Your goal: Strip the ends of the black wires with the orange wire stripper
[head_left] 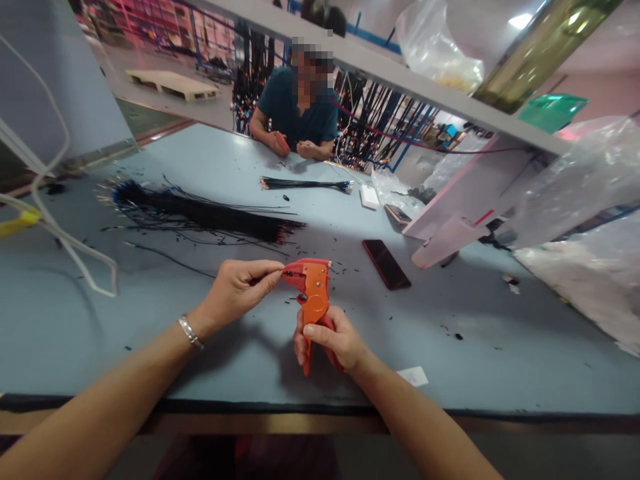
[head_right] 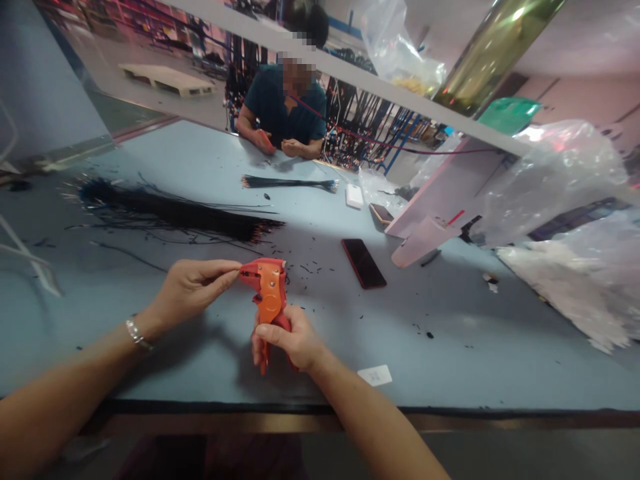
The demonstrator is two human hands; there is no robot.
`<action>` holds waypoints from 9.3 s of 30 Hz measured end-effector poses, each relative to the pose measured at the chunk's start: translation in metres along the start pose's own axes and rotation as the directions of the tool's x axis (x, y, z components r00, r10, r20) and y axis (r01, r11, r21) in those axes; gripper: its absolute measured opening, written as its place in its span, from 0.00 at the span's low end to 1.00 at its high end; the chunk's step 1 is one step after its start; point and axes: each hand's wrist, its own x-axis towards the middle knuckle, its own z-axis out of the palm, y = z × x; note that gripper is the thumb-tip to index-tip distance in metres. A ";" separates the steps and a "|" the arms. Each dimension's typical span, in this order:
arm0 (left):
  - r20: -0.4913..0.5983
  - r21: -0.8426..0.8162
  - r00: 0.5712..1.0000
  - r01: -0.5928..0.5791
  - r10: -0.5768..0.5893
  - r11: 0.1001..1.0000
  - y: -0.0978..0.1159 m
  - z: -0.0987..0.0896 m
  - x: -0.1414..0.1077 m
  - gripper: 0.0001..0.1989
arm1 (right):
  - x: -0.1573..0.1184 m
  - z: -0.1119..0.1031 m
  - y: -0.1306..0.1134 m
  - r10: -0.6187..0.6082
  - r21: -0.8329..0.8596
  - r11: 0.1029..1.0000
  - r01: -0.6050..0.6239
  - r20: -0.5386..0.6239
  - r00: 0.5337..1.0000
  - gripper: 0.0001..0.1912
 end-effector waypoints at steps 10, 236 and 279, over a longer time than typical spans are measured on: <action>-0.037 -0.013 0.999 0.003 -0.004 1.000 0.000 0.003 -0.002 0.12 | 0.003 0.006 0.004 -0.004 -0.038 0.999 0.002 -0.061 0.998 0.20; 0.007 -0.027 0.995 0.096 -0.096 0.995 -0.003 0.012 0.001 0.13 | 0.002 -0.007 -0.012 0.100 0.176 0.979 -0.102 0.019 0.995 0.16; 0.010 -0.009 0.998 0.066 -0.066 0.998 0.003 0.009 -0.001 0.12 | 0.000 -0.004 -0.009 0.090 0.139 0.987 -0.085 -0.024 0.996 0.16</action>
